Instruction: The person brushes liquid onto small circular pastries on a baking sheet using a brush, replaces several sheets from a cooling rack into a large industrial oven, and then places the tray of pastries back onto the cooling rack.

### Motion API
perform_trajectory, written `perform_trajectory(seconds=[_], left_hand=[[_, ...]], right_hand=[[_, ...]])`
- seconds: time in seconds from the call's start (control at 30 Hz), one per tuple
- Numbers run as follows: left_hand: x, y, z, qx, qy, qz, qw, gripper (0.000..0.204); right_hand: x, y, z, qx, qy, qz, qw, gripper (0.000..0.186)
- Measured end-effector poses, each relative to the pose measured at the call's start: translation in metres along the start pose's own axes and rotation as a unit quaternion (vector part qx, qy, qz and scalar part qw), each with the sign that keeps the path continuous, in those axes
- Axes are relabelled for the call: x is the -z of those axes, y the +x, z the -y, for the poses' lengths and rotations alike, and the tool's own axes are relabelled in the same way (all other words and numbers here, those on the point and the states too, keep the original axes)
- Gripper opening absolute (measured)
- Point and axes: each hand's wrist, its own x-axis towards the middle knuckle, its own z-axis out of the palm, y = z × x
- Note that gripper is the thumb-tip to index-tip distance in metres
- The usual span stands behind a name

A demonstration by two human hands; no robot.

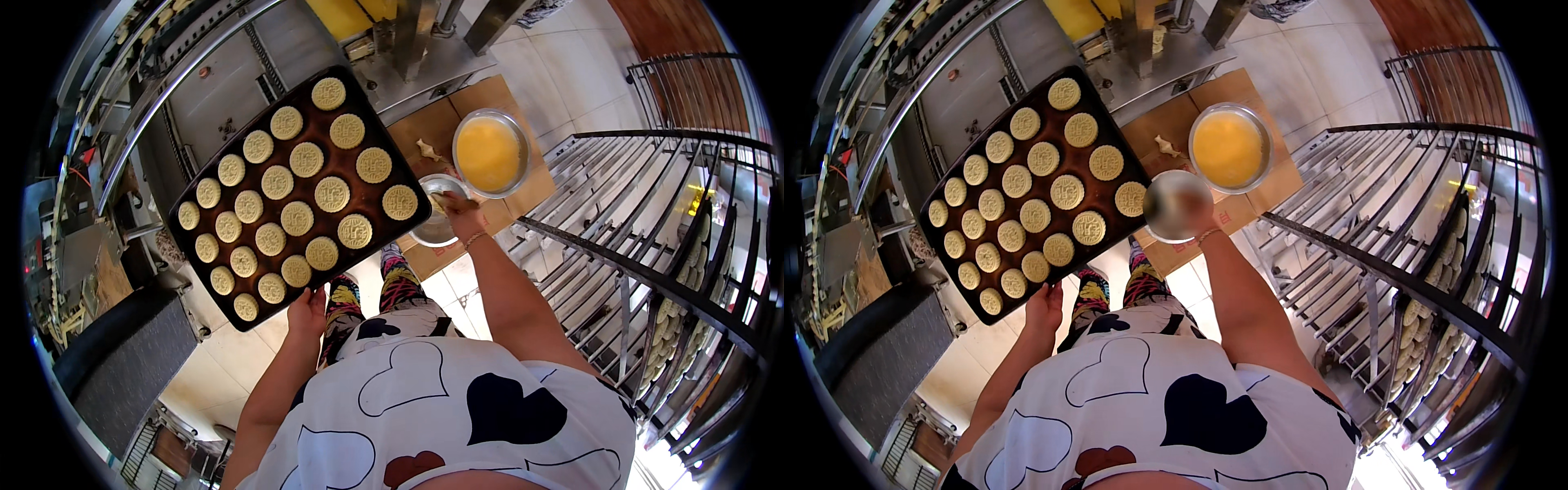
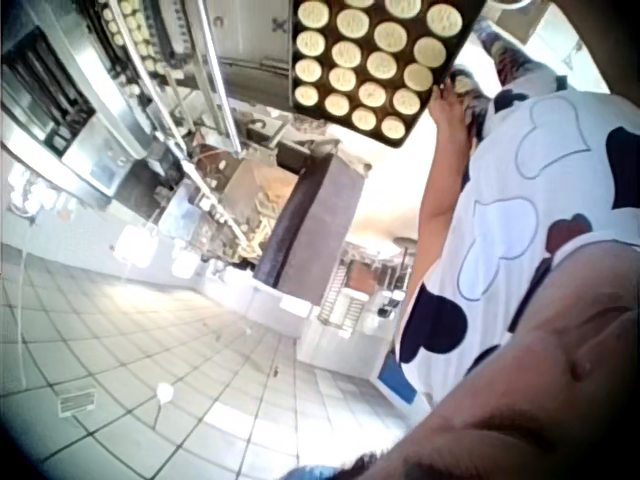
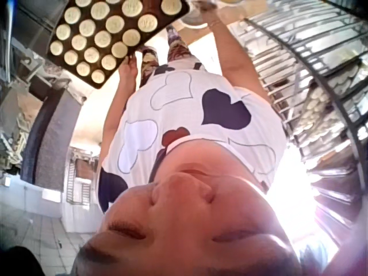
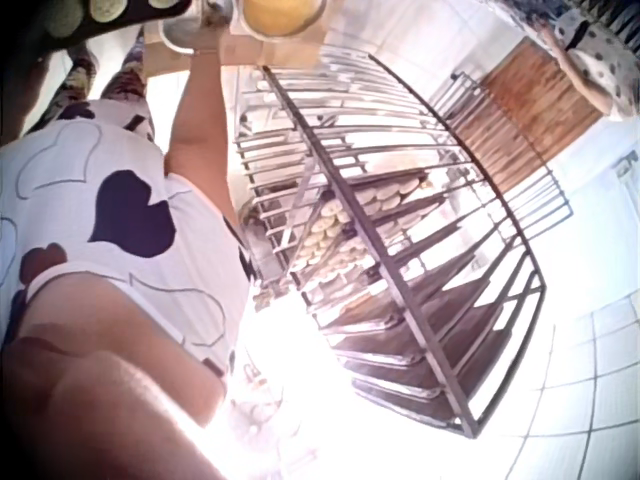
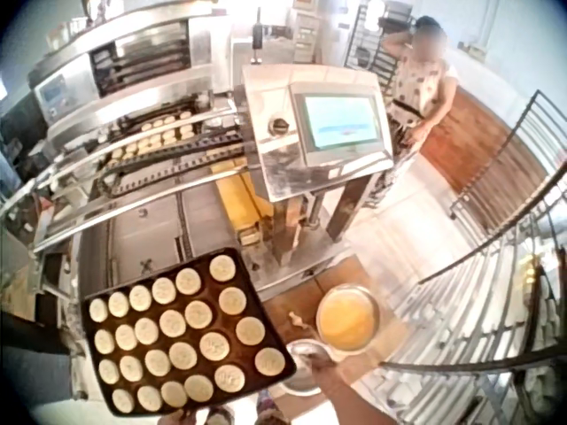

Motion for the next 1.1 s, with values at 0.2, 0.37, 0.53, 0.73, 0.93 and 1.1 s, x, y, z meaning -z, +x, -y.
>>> perform_trajectory(seconds=[0.2,0.37,0.53,0.73,0.93,1.1], left_hand=[[0.013,0.004,0.003,0.007,0.010,0.009,1.000,0.019],[0.010,0.001,0.004,-0.018,0.026,0.021,0.999,0.020],[0.011,0.002,0.006,-0.019,0.027,0.008,0.999,0.020],[0.016,0.004,0.007,-0.006,-0.005,0.028,1.000,0.018],[0.016,0.003,0.011,-0.017,0.019,0.015,1.000,0.017],[0.022,0.005,0.014,0.040,0.009,0.057,0.997,0.012]], right_hand=[[0.105,0.026,0.046,-0.042,0.127,-0.255,0.957,0.031],[0.144,0.061,0.026,0.017,-0.166,-0.326,0.930,0.035],[0.143,0.067,0.024,-0.137,-0.241,-0.224,0.934,0.033],[0.124,0.044,0.039,-0.170,0.469,-0.245,0.831,0.032],[0.090,0.027,0.082,-0.135,0.216,-0.262,0.931,0.046],[0.092,0.008,0.043,-0.058,-0.148,-0.098,0.982,0.056]])
